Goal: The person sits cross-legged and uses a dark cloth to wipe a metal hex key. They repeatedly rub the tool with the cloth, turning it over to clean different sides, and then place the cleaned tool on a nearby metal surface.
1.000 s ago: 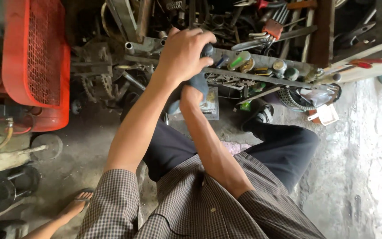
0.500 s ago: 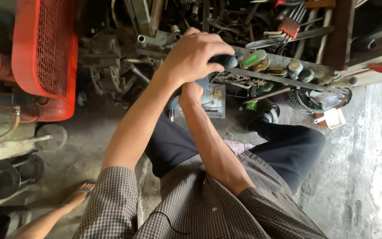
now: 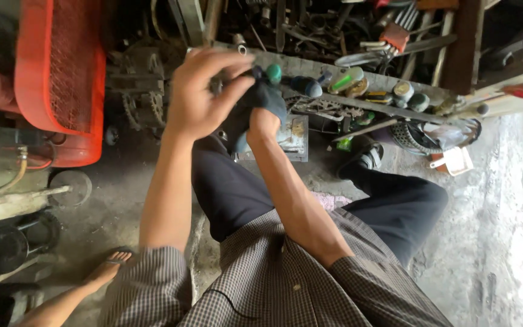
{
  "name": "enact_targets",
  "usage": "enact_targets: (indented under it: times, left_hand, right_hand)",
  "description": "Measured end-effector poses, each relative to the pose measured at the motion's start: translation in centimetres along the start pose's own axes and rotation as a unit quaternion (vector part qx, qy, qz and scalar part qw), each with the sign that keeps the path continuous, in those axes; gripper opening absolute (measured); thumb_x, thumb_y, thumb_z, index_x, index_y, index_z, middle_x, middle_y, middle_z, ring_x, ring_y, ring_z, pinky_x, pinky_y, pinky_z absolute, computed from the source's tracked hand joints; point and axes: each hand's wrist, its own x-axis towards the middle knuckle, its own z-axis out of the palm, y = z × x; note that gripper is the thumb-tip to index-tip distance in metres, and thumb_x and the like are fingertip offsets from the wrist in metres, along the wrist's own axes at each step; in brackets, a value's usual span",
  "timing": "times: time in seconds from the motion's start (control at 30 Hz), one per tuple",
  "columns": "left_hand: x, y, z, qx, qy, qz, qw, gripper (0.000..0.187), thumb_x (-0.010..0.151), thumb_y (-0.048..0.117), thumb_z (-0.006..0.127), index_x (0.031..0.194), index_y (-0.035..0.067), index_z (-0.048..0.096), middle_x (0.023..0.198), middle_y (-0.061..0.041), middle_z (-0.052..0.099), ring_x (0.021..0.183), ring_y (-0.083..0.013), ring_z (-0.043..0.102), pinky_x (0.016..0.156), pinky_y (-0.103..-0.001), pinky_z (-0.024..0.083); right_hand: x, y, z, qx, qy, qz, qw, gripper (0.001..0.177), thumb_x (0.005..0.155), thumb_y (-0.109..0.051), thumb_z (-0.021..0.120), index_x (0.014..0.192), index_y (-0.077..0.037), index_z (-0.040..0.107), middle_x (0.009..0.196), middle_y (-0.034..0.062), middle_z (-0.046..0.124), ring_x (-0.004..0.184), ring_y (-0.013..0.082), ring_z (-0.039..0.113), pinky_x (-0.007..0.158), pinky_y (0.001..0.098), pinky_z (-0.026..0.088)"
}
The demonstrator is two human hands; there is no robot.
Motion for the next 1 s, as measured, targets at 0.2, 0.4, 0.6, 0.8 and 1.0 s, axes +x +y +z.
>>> enact_targets:
  times: [0.2,0.4,0.6,0.8,1.0]
  left_hand:
    - [-9.4,-3.5,0.8,-0.237,0.254,-0.206,0.915,0.017,0.105,0.002,0.071,0.121,0.000,0.066,0.106,-0.006,0.070,0.094,-0.0127,0.065,0.087,-0.028,0.053]
    - [-14.3,-5.4,1.6,-0.273,0.349,-0.279,0.852,0.013,0.104,0.006,0.069,0.115,0.001,0.065,0.097,-0.003,0.067,0.085,-0.0119,0.062,0.079,-0.028,0.052]
    - [-16.8,-5.8,2.0,-0.275,0.410,-0.325,0.807,0.012,0.103,0.007,0.069,0.113,0.003,0.064,0.094,-0.003,0.066,0.083,-0.0108,0.061,0.077,-0.027,0.051]
    - [-19.4,-6.6,1.6,-0.269,0.430,-0.350,0.788,0.013,0.102,0.007,0.069,0.114,0.003,0.065,0.089,-0.002,0.066,0.081,-0.0106,0.060,0.076,-0.026,0.049]
    - [-20.4,-7.7,2.5,-0.294,0.452,-0.351,0.766,0.013,0.101,0.006,0.069,0.112,0.004,0.064,0.090,-0.002,0.065,0.080,-0.0110,0.060,0.074,-0.027,0.050]
  right_hand:
    - [0.9,2.2,2.4,-0.082,0.067,-0.019,0.994,0.015,0.086,-0.016,0.056,0.098,-0.010,0.064,0.074,0.0086,0.061,0.059,0.0236,0.057,0.052,0.0373,0.046]
    - [-0.4,1.5,3.6,0.022,0.037,-0.020,0.999,0.011,0.085,-0.010,0.061,0.095,-0.005,0.063,0.077,0.0088,0.067,0.067,0.0262,0.063,0.060,0.0395,0.050]
    - [2.1,5.7,3.9,-0.683,-0.020,-0.369,0.630,0.008,0.079,-0.021,0.068,0.084,-0.015,0.073,0.088,0.0121,0.071,0.084,0.0300,0.068,0.071,0.0402,0.052]
    - [3.7,8.4,3.8,-0.610,0.060,-0.312,0.726,0.014,0.076,-0.016,0.067,0.088,-0.013,0.075,0.089,0.0129,0.073,0.086,0.0316,0.070,0.071,0.0406,0.054]
    - [1.1,5.5,5.5,-0.617,0.017,-0.304,0.725,0.010,0.077,-0.019,0.072,0.082,-0.012,0.076,0.089,0.0171,0.071,0.086,0.0366,0.068,0.072,0.0444,0.054]
